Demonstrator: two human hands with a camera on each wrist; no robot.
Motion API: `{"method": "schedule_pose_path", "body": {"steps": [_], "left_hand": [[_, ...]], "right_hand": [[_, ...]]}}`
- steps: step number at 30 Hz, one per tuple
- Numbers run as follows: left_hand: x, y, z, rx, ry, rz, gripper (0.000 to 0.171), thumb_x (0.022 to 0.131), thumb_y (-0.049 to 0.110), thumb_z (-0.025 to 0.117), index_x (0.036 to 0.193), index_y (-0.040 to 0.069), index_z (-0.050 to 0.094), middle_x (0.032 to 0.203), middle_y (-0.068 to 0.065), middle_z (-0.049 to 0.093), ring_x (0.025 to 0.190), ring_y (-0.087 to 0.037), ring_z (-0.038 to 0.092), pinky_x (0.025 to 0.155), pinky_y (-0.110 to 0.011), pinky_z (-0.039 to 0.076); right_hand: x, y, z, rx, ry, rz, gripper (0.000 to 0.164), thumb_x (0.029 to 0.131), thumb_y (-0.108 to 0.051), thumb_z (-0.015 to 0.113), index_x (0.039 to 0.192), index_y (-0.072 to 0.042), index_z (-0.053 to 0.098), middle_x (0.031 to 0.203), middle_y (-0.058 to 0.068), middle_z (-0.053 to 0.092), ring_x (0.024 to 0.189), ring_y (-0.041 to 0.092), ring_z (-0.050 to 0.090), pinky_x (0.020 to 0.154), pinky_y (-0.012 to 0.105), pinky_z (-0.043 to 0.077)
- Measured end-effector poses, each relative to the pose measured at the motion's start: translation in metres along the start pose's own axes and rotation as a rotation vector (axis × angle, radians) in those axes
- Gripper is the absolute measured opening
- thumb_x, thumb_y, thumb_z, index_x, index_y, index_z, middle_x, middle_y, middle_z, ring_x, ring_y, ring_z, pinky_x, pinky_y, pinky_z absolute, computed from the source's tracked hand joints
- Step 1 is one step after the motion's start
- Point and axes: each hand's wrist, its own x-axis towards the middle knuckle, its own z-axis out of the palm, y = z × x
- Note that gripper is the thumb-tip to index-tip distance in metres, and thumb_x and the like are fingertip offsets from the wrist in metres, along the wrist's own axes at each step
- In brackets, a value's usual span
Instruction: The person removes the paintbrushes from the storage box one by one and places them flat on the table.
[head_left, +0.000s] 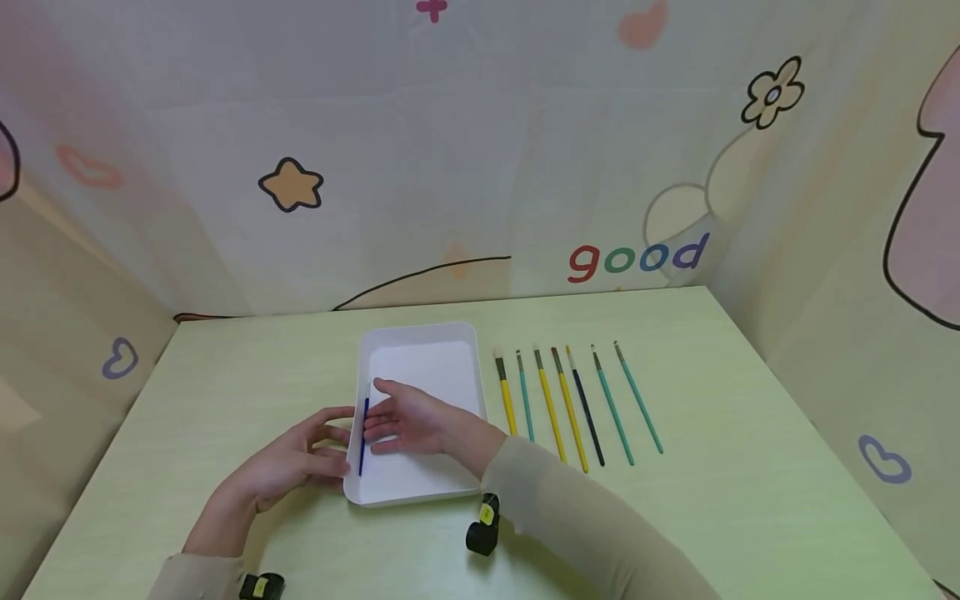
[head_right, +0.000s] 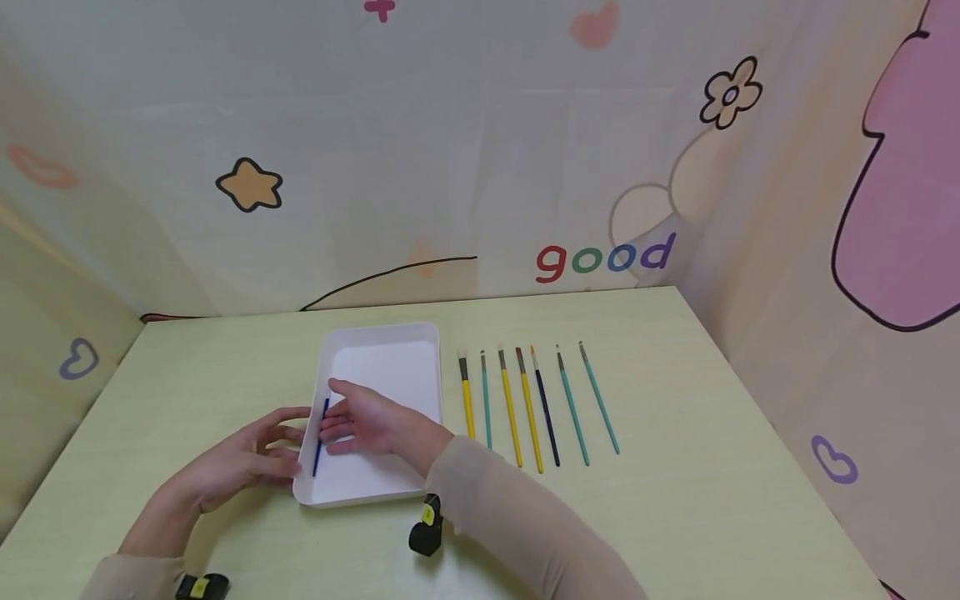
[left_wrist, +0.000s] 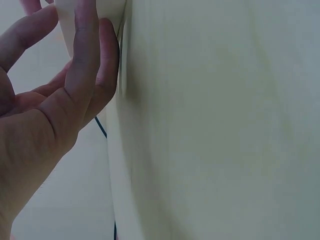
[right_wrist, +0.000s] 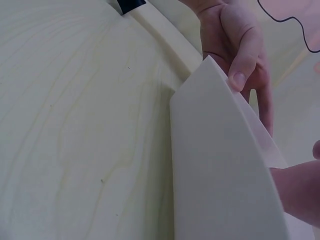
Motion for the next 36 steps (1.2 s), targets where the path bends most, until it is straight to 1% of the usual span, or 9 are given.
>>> {"method": "schedule_pose_path", "body": {"steps": [8, 15, 18, 24, 27, 31, 36], "left_hand": [[0.002, 0.000, 0.002, 0.008, 0.004, -0.003, 0.083, 0.092, 0.002, 0.072, 0.159, 0.004, 0.023, 0.138, -0.028, 0.042, 0.111, -0.034, 0.062, 0.088, -0.046, 0.058], [0.002, 0.001, 0.002, 0.000, 0.007, 0.002, 0.083, 0.092, 0.001, 0.072, 0.159, 0.004, 0.023, 0.137, -0.028, 0.042, 0.110, -0.033, 0.062, 0.088, -0.046, 0.059], [0.002, 0.000, 0.002, 0.001, 0.005, 0.004, 0.082, 0.092, 0.001, 0.072, 0.158, 0.004, 0.023, 0.137, -0.028, 0.042, 0.110, -0.033, 0.062, 0.088, -0.046, 0.058], [0.002, 0.001, 0.002, 0.008, 0.006, 0.001, 0.082, 0.092, 0.002, 0.071, 0.158, 0.004, 0.024, 0.137, -0.029, 0.043, 0.109, -0.035, 0.063, 0.088, -0.047, 0.058], [0.001, 0.000, 0.002, 0.009, 0.007, -0.001, 0.082, 0.092, 0.002, 0.071, 0.158, 0.004, 0.023, 0.137, -0.029, 0.043, 0.109, -0.035, 0.063, 0.089, -0.047, 0.058], [0.001, 0.000, 0.001, 0.010, 0.007, -0.003, 0.083, 0.092, 0.002, 0.071, 0.159, 0.004, 0.023, 0.137, -0.029, 0.044, 0.108, -0.035, 0.063, 0.088, -0.047, 0.058], [0.001, -0.001, 0.000, 0.005, 0.003, -0.001, 0.083, 0.092, 0.002, 0.072, 0.159, 0.004, 0.023, 0.138, -0.029, 0.043, 0.109, -0.035, 0.062, 0.088, -0.047, 0.058]], "right_hand": [[-0.005, -0.003, 0.006, -0.018, 0.076, 0.001, 0.051, 0.110, -0.032, 0.045, 0.129, 0.014, 0.051, 0.103, 0.014, 0.057, 0.101, 0.026, 0.056, 0.110, 0.048, 0.043], [-0.010, -0.004, 0.013, -0.073, 0.117, -0.011, 0.037, 0.109, -0.026, 0.048, 0.120, 0.008, 0.056, 0.101, 0.013, 0.058, 0.095, 0.023, 0.056, 0.106, 0.047, 0.047], [-0.011, -0.004, 0.015, -0.094, 0.141, -0.017, 0.035, 0.108, -0.025, 0.049, 0.118, 0.008, 0.057, 0.103, 0.014, 0.059, 0.096, 0.024, 0.057, 0.104, 0.047, 0.048], [-0.012, -0.002, 0.016, -0.139, 0.156, -0.035, 0.039, 0.108, -0.027, 0.050, 0.122, 0.008, 0.057, 0.109, 0.014, 0.061, 0.108, 0.028, 0.060, 0.103, 0.049, 0.049], [-0.011, -0.001, 0.016, -0.136, 0.162, -0.044, 0.040, 0.108, -0.028, 0.049, 0.122, 0.008, 0.057, 0.107, 0.014, 0.062, 0.107, 0.028, 0.061, 0.102, 0.049, 0.050], [-0.009, 0.001, 0.016, -0.145, 0.168, -0.052, 0.038, 0.108, -0.027, 0.048, 0.119, 0.008, 0.059, 0.103, 0.014, 0.062, 0.101, 0.026, 0.062, 0.099, 0.048, 0.052], [-0.007, 0.003, 0.017, -0.168, 0.160, -0.073, 0.032, 0.108, -0.019, 0.048, 0.116, 0.008, 0.062, 0.101, 0.014, 0.062, 0.098, 0.025, 0.062, 0.098, 0.048, 0.053]]}}
